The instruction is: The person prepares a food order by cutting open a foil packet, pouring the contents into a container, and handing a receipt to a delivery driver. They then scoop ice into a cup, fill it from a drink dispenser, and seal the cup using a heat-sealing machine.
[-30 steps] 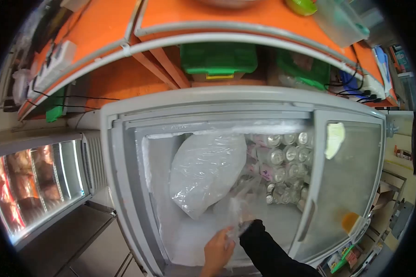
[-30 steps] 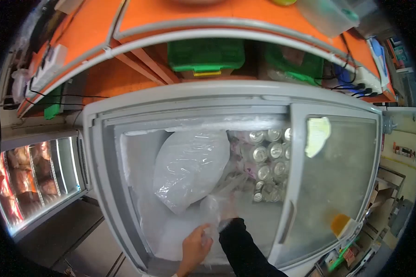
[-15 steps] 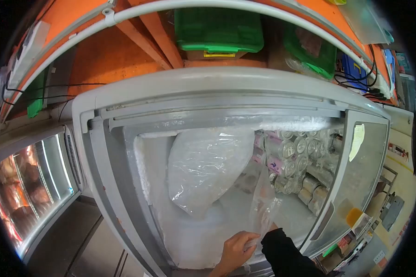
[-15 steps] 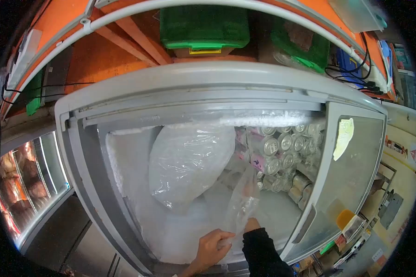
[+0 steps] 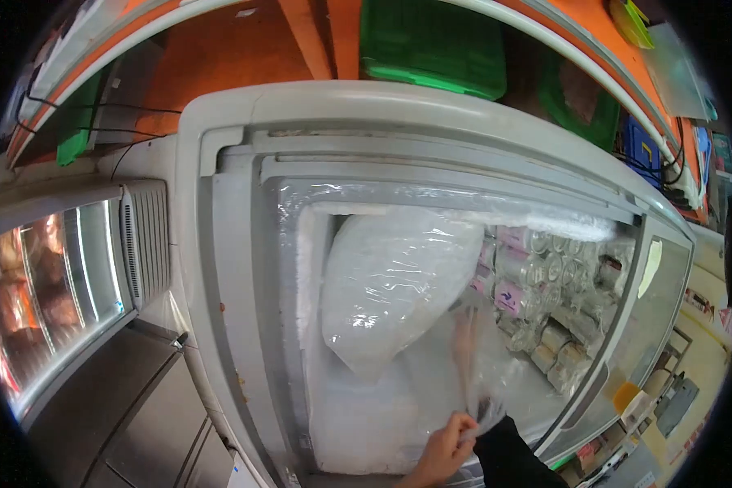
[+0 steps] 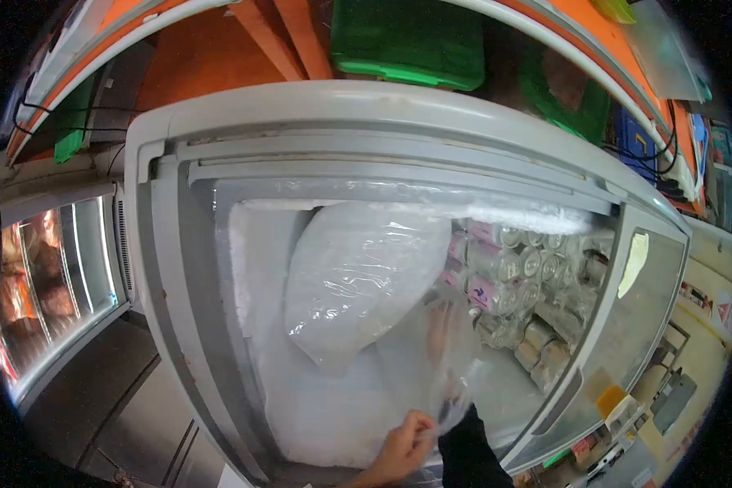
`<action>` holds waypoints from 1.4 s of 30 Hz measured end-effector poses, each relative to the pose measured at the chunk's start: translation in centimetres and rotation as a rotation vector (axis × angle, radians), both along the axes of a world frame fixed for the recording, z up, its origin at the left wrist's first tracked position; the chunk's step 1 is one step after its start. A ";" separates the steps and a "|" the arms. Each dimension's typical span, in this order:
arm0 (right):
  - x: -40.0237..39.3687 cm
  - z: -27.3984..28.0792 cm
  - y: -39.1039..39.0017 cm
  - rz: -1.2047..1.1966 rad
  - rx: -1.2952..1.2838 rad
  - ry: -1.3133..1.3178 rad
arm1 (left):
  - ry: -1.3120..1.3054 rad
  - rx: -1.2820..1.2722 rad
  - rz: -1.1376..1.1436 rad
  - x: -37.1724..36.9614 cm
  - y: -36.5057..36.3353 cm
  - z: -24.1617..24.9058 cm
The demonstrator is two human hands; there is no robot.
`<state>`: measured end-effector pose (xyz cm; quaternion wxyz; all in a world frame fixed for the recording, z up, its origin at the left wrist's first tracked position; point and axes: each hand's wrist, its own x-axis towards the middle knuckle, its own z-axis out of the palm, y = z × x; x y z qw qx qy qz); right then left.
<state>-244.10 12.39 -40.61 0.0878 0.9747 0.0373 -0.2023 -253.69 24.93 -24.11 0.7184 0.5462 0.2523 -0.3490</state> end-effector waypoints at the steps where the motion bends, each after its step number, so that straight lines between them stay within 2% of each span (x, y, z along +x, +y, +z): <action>1: -0.4 0.1 0.5 0.015 0.017 0.001 | -0.020 -0.061 -0.036 -1.3 -0.8 -1.0; 4: 0.1 0.1 0.6 0.031 0.018 -0.008 | -0.038 -0.075 -0.089 -1.9 -0.1 -0.2; 7: 0.7 -0.3 0.9 0.068 0.016 -0.008 | 0.082 -0.200 -0.209 0.0 1.0 0.9; 10: 1.6 -0.9 1.2 0.073 0.031 -0.009 | 0.123 -0.137 -0.224 1.0 -0.4 2.3; 13: 1.1 -1.0 0.8 0.089 0.049 -0.001 | -0.036 -0.040 -0.017 1.1 -0.7 2.7; 16: -0.4 -0.6 1.3 0.087 0.076 0.013 | -0.046 -0.021 -0.063 2.5 2.2 2.7; 20: -0.4 -0.5 1.9 0.086 0.094 -0.012 | -0.118 0.044 -0.105 1.4 2.7 2.1; 22: -0.7 -0.3 1.8 0.086 0.095 0.004 | -0.109 0.077 -0.171 1.5 2.8 3.4; 25: -1.6 -0.3 1.8 0.083 0.105 0.007 | 0.003 0.126 -0.055 2.8 3.1 5.6; 28: -2.4 0.1 1.9 0.076 0.126 0.020 | -0.128 0.154 -0.013 -0.2 1.3 3.2; 31: -3.1 0.6 1.9 0.056 0.137 0.018 | -0.085 0.236 -0.066 0.4 1.1 4.0; 34: -3.9 1.1 1.8 0.047 0.153 0.034 | -0.010 0.189 -0.082 1.4 2.1 4.6; 37: -4.7 1.7 1.7 0.036 0.160 0.037 | -0.117 0.243 -0.064 0.5 1.8 3.9; 40: -4.7 2.0 1.5 0.019 0.177 0.047 | -0.005 0.293 -0.068 1.1 2.1 4.1; 42: -4.4 1.6 0.8 0.021 0.204 0.062 | -0.096 0.291 -0.171 1.2 2.7 4.0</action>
